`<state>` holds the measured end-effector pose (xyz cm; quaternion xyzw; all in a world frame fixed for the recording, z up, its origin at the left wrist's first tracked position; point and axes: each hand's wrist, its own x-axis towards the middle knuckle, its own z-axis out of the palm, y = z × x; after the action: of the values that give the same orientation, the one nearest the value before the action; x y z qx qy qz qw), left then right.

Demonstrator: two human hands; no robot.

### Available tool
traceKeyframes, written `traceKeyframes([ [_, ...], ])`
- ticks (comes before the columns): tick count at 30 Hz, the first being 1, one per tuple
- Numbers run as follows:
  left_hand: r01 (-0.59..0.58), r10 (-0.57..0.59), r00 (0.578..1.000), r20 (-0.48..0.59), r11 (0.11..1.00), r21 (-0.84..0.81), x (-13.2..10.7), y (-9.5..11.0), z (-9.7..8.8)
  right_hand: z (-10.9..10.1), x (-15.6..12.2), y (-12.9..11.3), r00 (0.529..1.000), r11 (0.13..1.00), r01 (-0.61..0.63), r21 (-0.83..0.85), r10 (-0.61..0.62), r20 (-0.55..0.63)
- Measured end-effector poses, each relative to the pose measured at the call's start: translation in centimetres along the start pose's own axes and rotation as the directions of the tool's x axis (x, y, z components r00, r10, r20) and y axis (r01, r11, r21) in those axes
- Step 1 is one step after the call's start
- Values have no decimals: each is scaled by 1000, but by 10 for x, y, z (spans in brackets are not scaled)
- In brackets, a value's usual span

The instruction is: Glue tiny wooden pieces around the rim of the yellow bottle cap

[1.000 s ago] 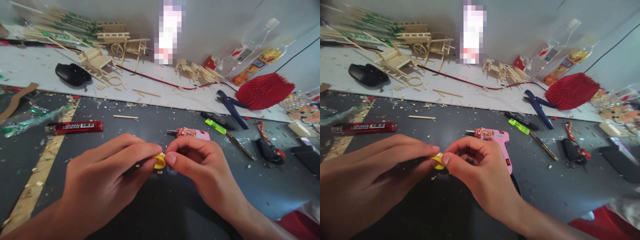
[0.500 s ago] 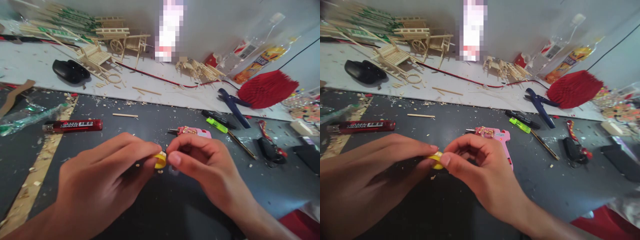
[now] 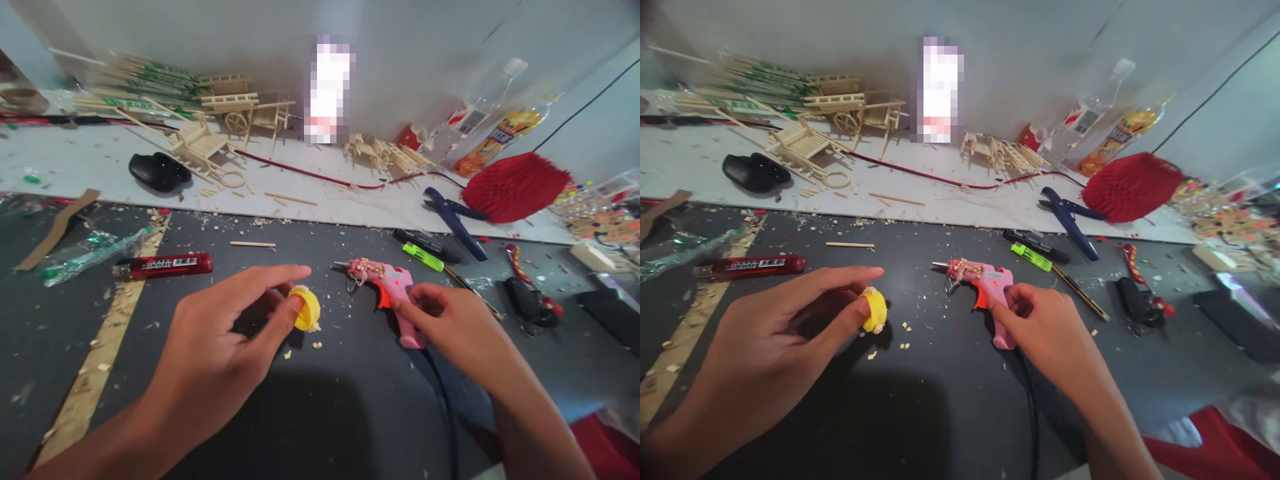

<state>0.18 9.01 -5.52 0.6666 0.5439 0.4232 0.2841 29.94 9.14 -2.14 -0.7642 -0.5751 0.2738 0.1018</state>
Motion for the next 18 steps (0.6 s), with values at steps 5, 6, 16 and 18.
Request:
traceKeyframes([
  [5,96,-90,995,51,988,-119,4,-2,1,-2,-1,8,990,735,-114,668,136,19],
  [6,125,-114,990,77,979,-159,5,-3,2,-3,-1,9,992,629,-112,769,117,49],
  [16,341,-246,924,293,877,-338,10,-17,11,31,20,-10,901,537,92,839,-403,160],
  [18,385,-284,906,313,861,-332,7,-22,13,36,20,2,886,586,54,809,-401,231],
])
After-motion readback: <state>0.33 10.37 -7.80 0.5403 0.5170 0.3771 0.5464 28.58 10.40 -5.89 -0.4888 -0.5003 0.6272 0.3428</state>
